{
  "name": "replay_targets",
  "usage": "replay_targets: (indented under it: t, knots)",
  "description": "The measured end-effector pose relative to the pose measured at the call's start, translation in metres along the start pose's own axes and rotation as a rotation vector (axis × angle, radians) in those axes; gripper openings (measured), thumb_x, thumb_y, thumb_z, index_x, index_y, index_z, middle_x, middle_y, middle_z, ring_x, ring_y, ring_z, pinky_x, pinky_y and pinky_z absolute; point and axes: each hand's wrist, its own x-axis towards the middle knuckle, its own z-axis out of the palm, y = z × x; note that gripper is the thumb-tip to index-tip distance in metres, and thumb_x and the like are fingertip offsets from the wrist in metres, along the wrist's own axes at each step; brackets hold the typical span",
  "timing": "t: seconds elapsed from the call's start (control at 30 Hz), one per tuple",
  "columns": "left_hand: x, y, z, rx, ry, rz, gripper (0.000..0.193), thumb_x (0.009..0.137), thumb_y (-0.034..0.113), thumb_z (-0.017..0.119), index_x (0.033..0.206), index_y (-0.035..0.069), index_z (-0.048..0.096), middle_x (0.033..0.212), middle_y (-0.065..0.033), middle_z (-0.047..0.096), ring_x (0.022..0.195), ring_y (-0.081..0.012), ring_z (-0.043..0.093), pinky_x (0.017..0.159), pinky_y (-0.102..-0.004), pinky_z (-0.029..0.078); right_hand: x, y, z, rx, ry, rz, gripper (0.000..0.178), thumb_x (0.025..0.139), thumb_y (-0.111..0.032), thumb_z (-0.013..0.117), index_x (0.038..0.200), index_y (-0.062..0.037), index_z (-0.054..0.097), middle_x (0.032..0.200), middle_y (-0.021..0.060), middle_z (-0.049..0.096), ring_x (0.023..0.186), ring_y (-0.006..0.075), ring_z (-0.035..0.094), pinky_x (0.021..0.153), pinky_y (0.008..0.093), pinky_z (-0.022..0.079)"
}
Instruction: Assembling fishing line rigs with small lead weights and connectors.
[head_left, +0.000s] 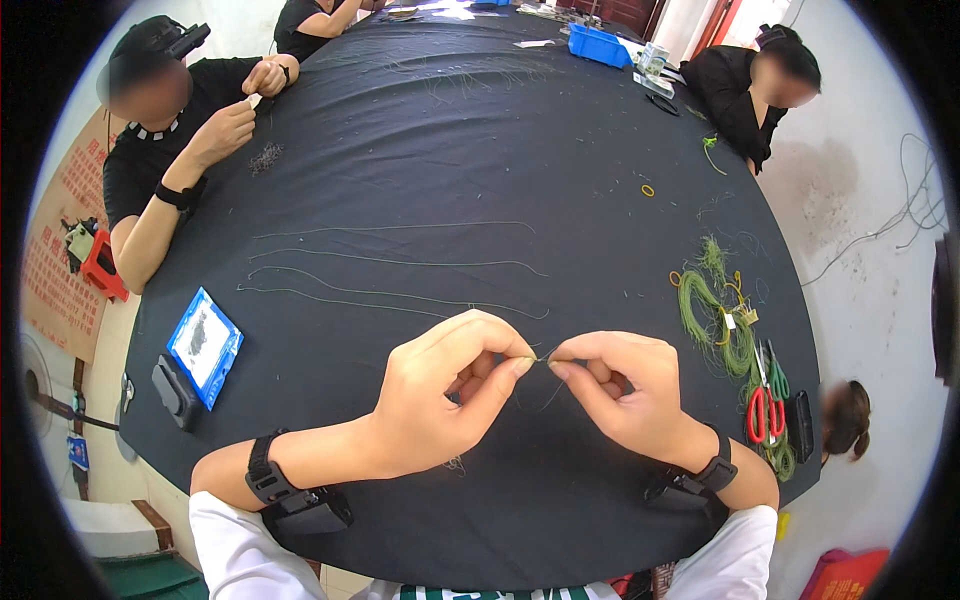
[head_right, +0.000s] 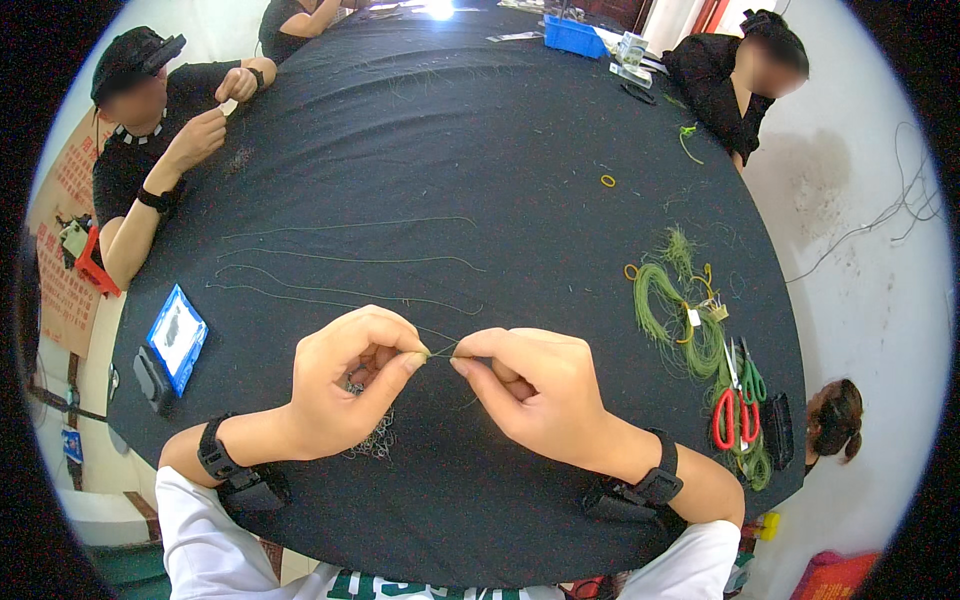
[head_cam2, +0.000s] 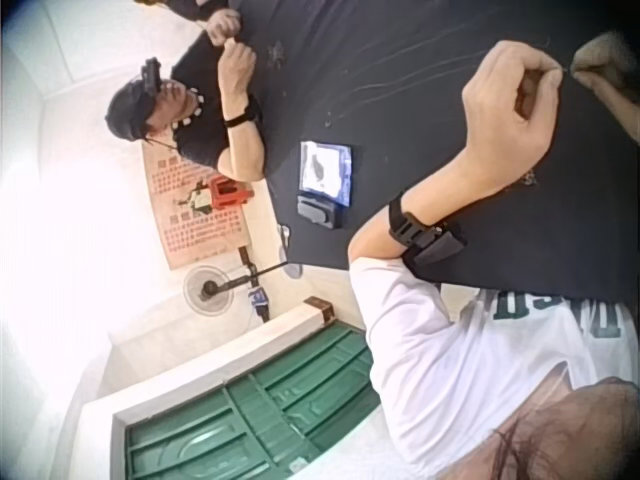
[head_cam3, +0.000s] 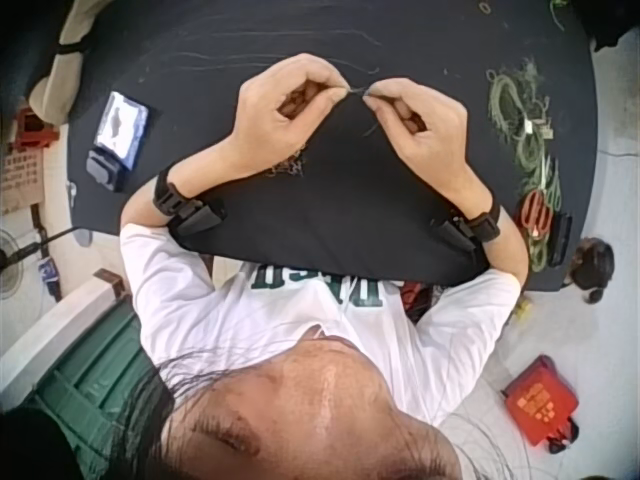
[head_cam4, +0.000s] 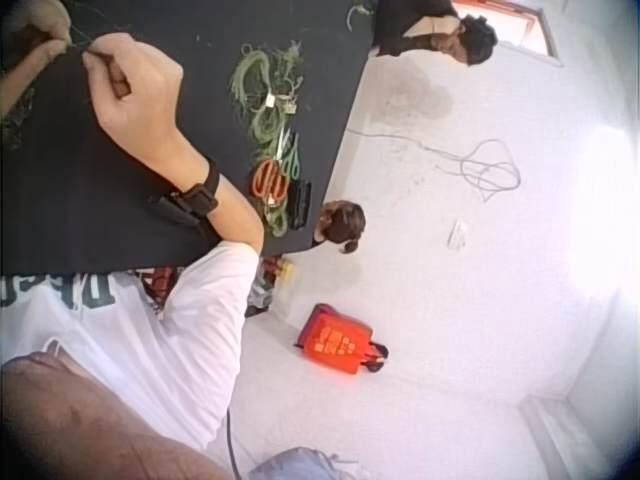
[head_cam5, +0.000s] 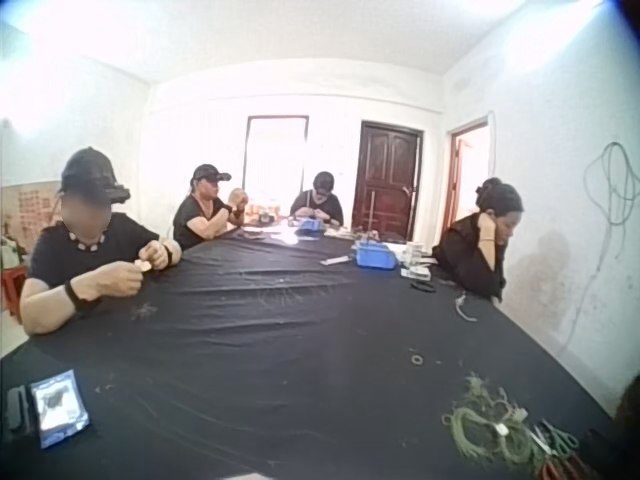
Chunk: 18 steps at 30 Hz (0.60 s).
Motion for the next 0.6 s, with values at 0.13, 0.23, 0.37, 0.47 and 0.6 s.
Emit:
replay_targets:
  t: [0.13, 0.23, 0.37, 0.47, 0.6]
  knots:
    - [-0.0006, 0.0010, -0.0004, -0.056, -0.030, -0.057, 0.008, 0.079, -0.006, 0.063, 0.083, 0.000, 0.059, 0.080, -0.0028, 0.059, 0.052, -0.0048, 0.044, 0.044, -0.0210, 0.035, 0.0004, -0.0001, -0.0013, 0.059, 0.014, 0.105, 0.011, 0.076, 0.000, 0.069, 0.086, -0.0038, 0.066, 0.051, 0.0000, 0.043, 0.043, 0.0061, 0.036, 0.042, 0.0237, 0.027]
    - [-0.0005, 0.0013, -0.0017, -0.136, -0.065, -0.111, 0.007, 0.081, -0.005, 0.062, 0.085, 0.000, 0.060, 0.081, -0.0029, 0.059, 0.055, -0.0046, 0.046, 0.047, -0.0205, 0.036, 0.0002, 0.0010, -0.0016, 0.116, 0.003, 0.156, 0.010, 0.079, -0.001, 0.068, 0.088, -0.0038, 0.067, 0.052, -0.0017, 0.045, 0.046, 0.0029, 0.036, 0.042, 0.0227, 0.026]
    - [0.0014, 0.0051, -0.0069, -0.160, -0.165, -0.144, 0.007, 0.084, -0.003, 0.061, 0.090, 0.000, 0.061, 0.089, -0.0051, 0.059, 0.066, -0.0052, 0.051, 0.054, -0.0191, 0.040, -0.0002, 0.0034, -0.0042, 0.201, -0.039, 0.212, 0.009, 0.081, -0.004, 0.067, 0.090, -0.0041, 0.069, 0.057, -0.0026, 0.053, 0.049, 0.0002, 0.037, 0.042, 0.0212, 0.027]
    - [0.0006, 0.0041, -0.0083, -0.148, -0.229, -0.148, 0.008, 0.085, -0.002, 0.060, 0.093, 0.000, 0.062, 0.096, -0.0067, 0.058, 0.073, -0.0054, 0.053, 0.058, -0.0184, 0.041, -0.0001, 0.0041, -0.0022, 0.264, -0.043, 0.219, 0.009, 0.082, -0.005, 0.067, 0.091, -0.0042, 0.070, 0.062, -0.0014, 0.059, 0.049, 0.0003, 0.041, 0.043, 0.0196, 0.029]
    - [0.0003, 0.0052, -0.0082, -0.108, -0.240, -0.097, 0.008, 0.085, -0.001, 0.061, 0.093, 0.001, 0.062, 0.095, -0.0066, 0.058, 0.072, -0.0057, 0.053, 0.058, -0.0187, 0.041, -0.0026, 0.0074, -0.0003, 0.322, -0.064, 0.245, 0.010, 0.082, -0.005, 0.066, 0.091, -0.0040, 0.070, 0.067, 0.0000, 0.064, 0.051, -0.0001, 0.045, 0.044, 0.0180, 0.031]
